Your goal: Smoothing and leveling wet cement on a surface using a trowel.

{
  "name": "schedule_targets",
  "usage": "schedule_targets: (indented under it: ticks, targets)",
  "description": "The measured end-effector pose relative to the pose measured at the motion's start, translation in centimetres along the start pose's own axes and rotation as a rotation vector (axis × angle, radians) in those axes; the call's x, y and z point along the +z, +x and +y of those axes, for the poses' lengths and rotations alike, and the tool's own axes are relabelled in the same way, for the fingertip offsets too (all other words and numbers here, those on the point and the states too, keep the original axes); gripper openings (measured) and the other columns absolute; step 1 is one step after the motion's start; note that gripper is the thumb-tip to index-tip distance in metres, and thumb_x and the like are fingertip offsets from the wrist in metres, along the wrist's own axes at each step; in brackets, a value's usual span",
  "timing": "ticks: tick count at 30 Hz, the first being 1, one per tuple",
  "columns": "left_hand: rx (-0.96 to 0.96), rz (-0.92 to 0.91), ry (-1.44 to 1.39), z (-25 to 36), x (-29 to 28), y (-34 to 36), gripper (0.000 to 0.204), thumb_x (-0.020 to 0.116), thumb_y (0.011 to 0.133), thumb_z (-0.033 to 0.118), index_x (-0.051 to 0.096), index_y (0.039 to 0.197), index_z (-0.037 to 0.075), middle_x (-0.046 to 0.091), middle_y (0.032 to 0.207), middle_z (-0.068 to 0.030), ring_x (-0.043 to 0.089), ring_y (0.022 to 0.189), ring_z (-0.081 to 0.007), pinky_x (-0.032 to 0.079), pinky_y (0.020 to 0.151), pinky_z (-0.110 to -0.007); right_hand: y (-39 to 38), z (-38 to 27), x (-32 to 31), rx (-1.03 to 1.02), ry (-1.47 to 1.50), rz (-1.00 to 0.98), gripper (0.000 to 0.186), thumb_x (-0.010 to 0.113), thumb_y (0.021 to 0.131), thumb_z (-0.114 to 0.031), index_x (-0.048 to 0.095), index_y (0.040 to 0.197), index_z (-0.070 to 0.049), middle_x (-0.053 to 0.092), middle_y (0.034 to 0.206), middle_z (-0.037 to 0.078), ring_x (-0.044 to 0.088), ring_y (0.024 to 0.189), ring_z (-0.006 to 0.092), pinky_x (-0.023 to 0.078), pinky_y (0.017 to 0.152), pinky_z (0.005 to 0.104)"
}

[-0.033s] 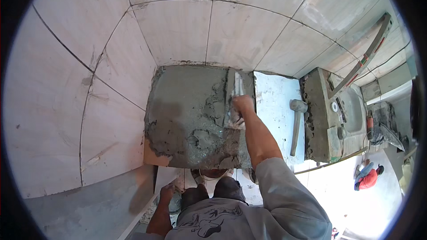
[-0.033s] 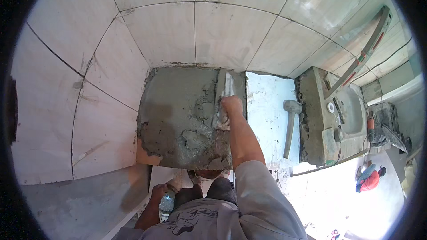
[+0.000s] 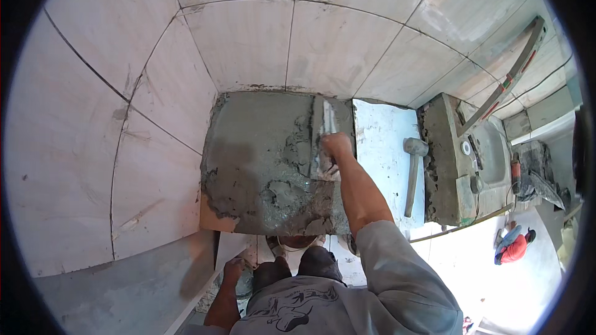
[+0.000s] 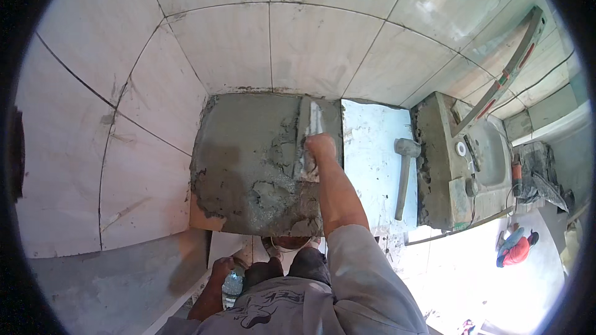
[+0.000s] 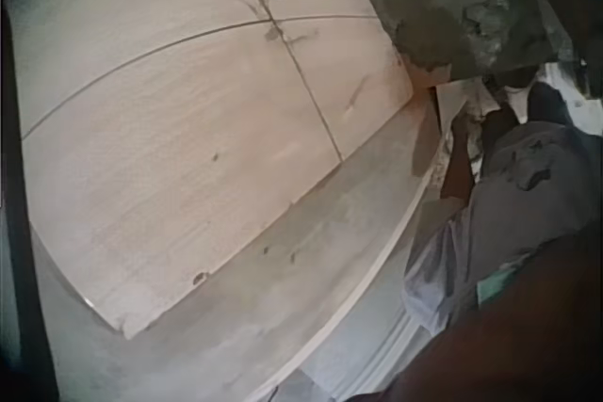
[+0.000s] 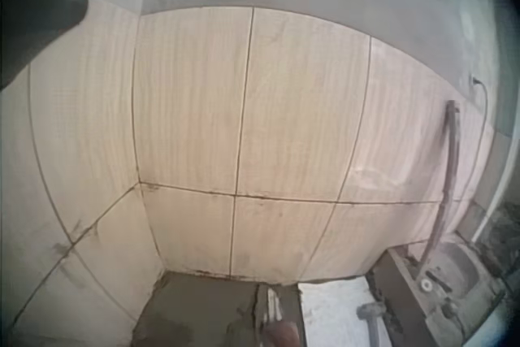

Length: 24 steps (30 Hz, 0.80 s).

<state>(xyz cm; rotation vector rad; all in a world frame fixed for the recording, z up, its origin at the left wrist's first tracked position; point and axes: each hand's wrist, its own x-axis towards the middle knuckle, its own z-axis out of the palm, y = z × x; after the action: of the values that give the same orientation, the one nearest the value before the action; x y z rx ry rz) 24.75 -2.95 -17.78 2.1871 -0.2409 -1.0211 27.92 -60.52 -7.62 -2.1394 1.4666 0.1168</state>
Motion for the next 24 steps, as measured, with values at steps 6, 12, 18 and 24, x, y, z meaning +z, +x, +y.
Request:
schedule_targets:
  ticks: [6,12,18,24]
  targets:
    - [-0.164,-0.103,-0.151,-3.7,0.5,2.3,0.025,0.057,0.089,0.022,0.066,0.093,-0.001,0.064,0.079,-0.0054,0.059,0.071,-0.0152,0.048,0.068,-0.031,-3.1,-0.1,-2.8,-0.182,-0.170,-0.054,0.049,0.051,0.088,-0.045,0.069,0.083,0.001,0.067,0.085,0.024,0.066,0.083,0.0378,0.051,0.076,0.0444]
    - [-0.142,-0.040,-0.182,1.9,0.9,3.8,0.034,0.051,0.085,0.017,0.063,0.109,-0.003,0.067,0.092,-0.0181,0.064,0.086,-0.0258,0.048,0.081,-0.034,-9.8,-1.8,-6.0,0.089,0.111,-0.047,0.055,0.059,0.083,-0.046,0.066,0.091,0.008,0.065,0.093,0.028,0.063,0.093,0.0403,0.050,0.082,0.0452]
    - [-0.166,-0.045,-0.322,5.8,0.6,2.7,0.026,0.060,0.087,0.017,0.064,0.099,-0.005,0.065,0.086,-0.0079,0.060,0.077,-0.0157,0.048,0.072,-0.031,-8.0,-0.6,-5.6,0.175,0.074,0.098,0.056,0.058,0.084,-0.046,0.064,0.099,0.007,0.063,0.100,0.029,0.061,0.098,0.0415,0.049,0.084,0.0462]
    - [-0.263,-0.048,-0.179,-1.4,-0.3,2.2,0.030,0.058,0.086,0.021,0.065,0.101,-0.004,0.066,0.081,-0.0113,0.062,0.077,-0.0186,0.049,0.073,-0.033,-6.8,-2.5,-5.2,0.203,0.051,0.133,0.050,0.055,0.086,-0.043,0.066,0.098,0.005,0.064,0.102,0.026,0.062,0.099,0.0390,0.049,0.086,0.0441]
